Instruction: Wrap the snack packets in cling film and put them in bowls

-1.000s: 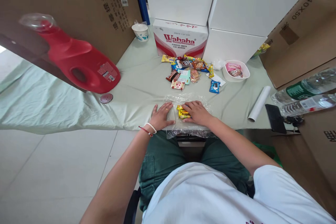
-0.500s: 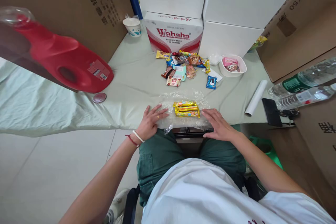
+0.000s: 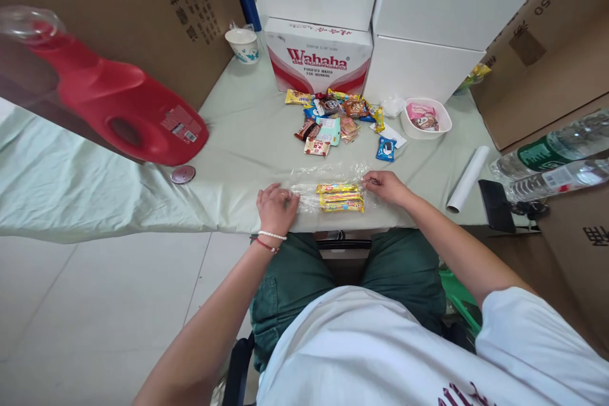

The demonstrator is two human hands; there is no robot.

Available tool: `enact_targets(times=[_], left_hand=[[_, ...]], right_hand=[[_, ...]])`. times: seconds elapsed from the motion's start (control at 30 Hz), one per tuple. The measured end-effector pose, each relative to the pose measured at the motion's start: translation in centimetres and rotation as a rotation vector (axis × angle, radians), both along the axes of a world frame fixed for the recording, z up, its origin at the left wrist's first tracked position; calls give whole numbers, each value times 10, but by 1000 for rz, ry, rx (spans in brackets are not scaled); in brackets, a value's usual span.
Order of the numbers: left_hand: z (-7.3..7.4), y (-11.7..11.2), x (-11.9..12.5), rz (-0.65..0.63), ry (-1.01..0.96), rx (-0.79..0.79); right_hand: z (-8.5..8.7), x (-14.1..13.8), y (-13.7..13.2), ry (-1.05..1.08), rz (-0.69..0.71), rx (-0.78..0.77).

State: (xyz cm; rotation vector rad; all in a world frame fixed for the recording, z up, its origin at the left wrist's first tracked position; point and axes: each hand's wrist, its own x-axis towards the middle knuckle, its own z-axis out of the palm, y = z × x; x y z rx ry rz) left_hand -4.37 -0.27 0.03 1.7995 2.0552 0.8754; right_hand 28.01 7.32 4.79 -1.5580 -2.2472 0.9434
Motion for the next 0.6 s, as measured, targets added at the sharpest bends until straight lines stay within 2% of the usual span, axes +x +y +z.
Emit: enact_targets(times=[0.07, 0.17, 0.27, 0.33, 0.37, 0.4, 0.47, 0.53, 0.6], left_hand=[[0, 11, 0, 81, 33, -33], [4, 13, -3, 178, 59, -1], [14, -8, -3, 291, 81, 121], [21, -31, 5, 342, 100, 190], [23, -43, 12, 317, 102, 210], [25, -53, 20, 233, 104, 208], [28, -64, 39, -68, 119, 163], [30, -61, 57, -336, 143, 85], [30, -46, 69, -431, 166, 4]], right_hand=[[2, 0, 8, -205, -29, -25], [13, -2, 19, -430, -47, 115], [22, -15, 38, -408, 35, 288], [21, -31, 52, -344, 151, 317], [19, -41, 59, -317, 204, 308], [15, -51, 65, -298, 244, 287], [9, -70, 74, -286, 285, 219], [7, -84, 79, -296, 286, 116], [11, -91, 80, -286, 276, 4]])
